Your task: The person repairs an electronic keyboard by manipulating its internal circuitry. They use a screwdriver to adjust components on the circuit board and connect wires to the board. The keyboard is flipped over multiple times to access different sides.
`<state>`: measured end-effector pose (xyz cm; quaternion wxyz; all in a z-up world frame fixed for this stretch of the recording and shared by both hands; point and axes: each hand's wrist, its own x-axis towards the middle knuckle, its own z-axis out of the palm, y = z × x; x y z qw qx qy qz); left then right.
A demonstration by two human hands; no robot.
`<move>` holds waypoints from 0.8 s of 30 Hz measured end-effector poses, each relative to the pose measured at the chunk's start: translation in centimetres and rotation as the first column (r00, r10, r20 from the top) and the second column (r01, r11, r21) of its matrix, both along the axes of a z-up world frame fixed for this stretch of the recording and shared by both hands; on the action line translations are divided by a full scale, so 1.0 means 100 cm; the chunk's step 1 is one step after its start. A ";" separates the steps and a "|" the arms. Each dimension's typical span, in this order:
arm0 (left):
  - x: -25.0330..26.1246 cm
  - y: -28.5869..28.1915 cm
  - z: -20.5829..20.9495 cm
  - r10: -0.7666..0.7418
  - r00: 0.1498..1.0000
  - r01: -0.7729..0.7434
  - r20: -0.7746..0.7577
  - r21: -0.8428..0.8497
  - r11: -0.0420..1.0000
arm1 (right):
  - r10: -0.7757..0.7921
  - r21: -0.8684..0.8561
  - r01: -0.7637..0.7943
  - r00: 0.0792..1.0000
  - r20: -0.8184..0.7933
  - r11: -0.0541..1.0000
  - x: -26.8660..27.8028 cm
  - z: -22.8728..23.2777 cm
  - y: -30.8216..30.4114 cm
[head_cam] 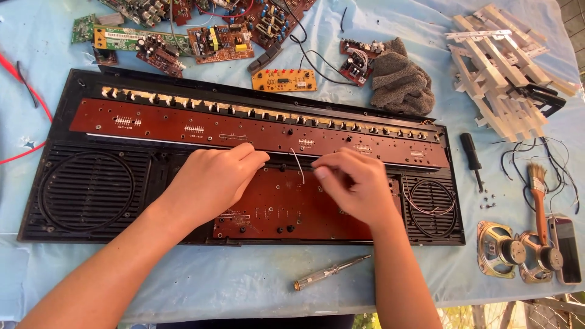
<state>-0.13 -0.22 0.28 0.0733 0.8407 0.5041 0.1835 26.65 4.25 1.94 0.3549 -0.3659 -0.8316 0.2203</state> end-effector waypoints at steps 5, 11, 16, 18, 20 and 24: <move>0.000 0.000 0.000 0.007 1.000 -0.007 0.008 0.000 1.000 | 0.061 -0.086 -0.052 0.992 0.109 0.995 -0.018 -0.002 -0.007; -0.001 0.000 -0.005 -0.002 1.000 0.002 0.000 0.005 1.000 | -0.016 -0.052 0.024 0.987 0.162 0.998 -0.007 0.006 -0.003; -0.002 0.000 -0.003 -0.015 1.000 0.015 0.004 -0.010 1.000 | -0.005 -0.173 0.035 0.985 0.174 0.984 -0.002 0.007 -0.003; -0.002 0.000 -0.005 -0.016 1.000 0.016 0.004 -0.010 1.000 | -0.010 -0.209 0.047 0.985 0.174 0.977 -0.004 0.011 -0.005; -0.002 0.000 -0.006 -0.011 1.000 0.011 0.004 -0.009 1.000 | -0.010 -0.245 0.053 0.985 0.173 0.968 -0.004 0.012 -0.006; -0.002 0.000 -0.006 -0.014 1.000 0.014 0.007 -0.018 1.000 | -0.058 -0.332 0.121 0.979 0.196 0.936 0.001 0.009 -0.008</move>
